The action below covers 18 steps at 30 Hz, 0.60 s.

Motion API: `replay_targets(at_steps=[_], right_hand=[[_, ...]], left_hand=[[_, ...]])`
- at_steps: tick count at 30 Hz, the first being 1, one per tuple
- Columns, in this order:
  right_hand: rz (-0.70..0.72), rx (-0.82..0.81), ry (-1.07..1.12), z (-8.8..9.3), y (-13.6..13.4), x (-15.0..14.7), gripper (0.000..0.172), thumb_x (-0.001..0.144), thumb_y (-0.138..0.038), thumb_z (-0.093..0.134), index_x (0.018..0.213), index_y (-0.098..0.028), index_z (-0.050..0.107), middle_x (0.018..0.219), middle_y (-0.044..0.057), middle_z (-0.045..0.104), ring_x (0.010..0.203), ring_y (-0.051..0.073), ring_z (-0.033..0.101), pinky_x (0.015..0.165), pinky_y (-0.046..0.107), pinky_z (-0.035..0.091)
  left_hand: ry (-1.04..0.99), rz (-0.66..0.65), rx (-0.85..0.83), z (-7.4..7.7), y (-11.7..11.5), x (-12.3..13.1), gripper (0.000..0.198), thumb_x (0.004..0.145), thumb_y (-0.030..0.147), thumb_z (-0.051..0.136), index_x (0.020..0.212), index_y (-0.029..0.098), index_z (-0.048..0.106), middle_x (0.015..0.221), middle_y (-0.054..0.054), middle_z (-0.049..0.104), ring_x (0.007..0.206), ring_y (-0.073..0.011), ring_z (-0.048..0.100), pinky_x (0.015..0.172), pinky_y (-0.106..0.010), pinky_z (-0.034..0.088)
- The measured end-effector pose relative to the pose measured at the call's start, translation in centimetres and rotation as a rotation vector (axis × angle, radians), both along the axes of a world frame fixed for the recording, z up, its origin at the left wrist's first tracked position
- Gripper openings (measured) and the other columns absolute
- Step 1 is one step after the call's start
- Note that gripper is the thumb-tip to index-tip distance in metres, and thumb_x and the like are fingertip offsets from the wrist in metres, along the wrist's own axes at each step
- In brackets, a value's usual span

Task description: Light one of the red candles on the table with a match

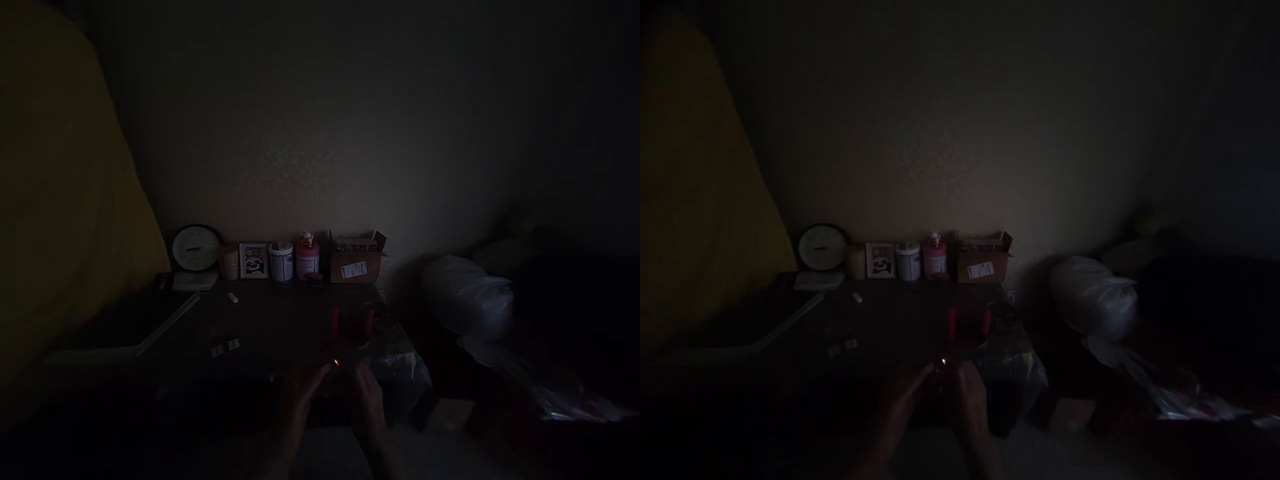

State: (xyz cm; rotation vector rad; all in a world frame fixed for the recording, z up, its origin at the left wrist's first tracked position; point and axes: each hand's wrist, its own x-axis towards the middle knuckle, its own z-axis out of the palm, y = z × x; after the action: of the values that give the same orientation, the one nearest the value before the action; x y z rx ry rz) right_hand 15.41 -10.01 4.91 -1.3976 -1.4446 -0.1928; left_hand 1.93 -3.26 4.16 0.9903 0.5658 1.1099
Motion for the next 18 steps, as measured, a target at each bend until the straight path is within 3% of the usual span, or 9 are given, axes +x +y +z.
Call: replay_targets(at_steps=[3,6,10,14,18], right_hand=[[-0.129,0.002,-0.054,-2.2,1.7,2.1,0.026,0.088,-0.027,0.044,0.102,-0.019,0.064,0.09,0.007,0.067,0.079,0.018,0.064,0.063,0.025,0.05],[-0.234,-0.04,0.032,-2.4,2.3,3.0,0.025,0.09,-0.03,0.043,0.098,-0.018,0.064,0.086,0.006,0.065,0.076,0.017,0.062,0.063,0.025,0.048],[-0.239,0.044,0.219,-0.2,1.8,2.6,0.027,0.09,-0.036,0.047,0.086,-0.017,0.065,0.083,0.005,0.065,0.074,0.016,0.06,0.064,0.025,0.048],[-0.229,0.076,0.333,1.2,1.2,2.0,0.026,0.088,-0.038,0.05,0.083,-0.018,0.064,0.085,0.004,0.065,0.081,0.017,0.059,0.071,0.027,0.047],[-0.237,0.071,0.4,1.5,1.1,1.8,0.026,0.089,-0.037,0.048,0.082,-0.019,0.065,0.086,0.004,0.064,0.08,0.018,0.059,0.073,0.03,0.046]], left_hand=[[-0.017,-0.013,0.003,1.1,-0.9,-0.3,0.021,0.077,0.034,0.073,0.092,0.021,0.068,0.099,-0.003,0.068,0.101,-0.0232,0.059,0.086,-0.032,0.048],[-0.016,0.011,-0.063,1.1,-1.0,-0.8,0.03,0.068,0.04,0.078,0.087,0.018,0.069,0.091,-0.004,0.069,0.091,-0.0208,0.061,0.081,-0.028,0.049],[-0.084,0.082,-0.194,-0.6,-0.1,-1.6,0.045,0.048,0.04,0.089,0.077,0.016,0.065,0.08,-0.003,0.068,0.077,-0.0209,0.065,0.071,-0.029,0.051],[-0.069,0.056,-0.251,-2.8,0.7,-2.8,0.046,0.05,0.041,0.088,0.078,0.015,0.062,0.087,-0.01,0.07,0.08,-0.0236,0.066,0.075,-0.033,0.05],[-0.063,0.025,-0.31,-4.5,1.2,-3.9,0.047,0.05,0.041,0.088,0.08,0.016,0.061,0.094,-0.012,0.071,0.085,-0.0236,0.066,0.076,-0.032,0.05]])
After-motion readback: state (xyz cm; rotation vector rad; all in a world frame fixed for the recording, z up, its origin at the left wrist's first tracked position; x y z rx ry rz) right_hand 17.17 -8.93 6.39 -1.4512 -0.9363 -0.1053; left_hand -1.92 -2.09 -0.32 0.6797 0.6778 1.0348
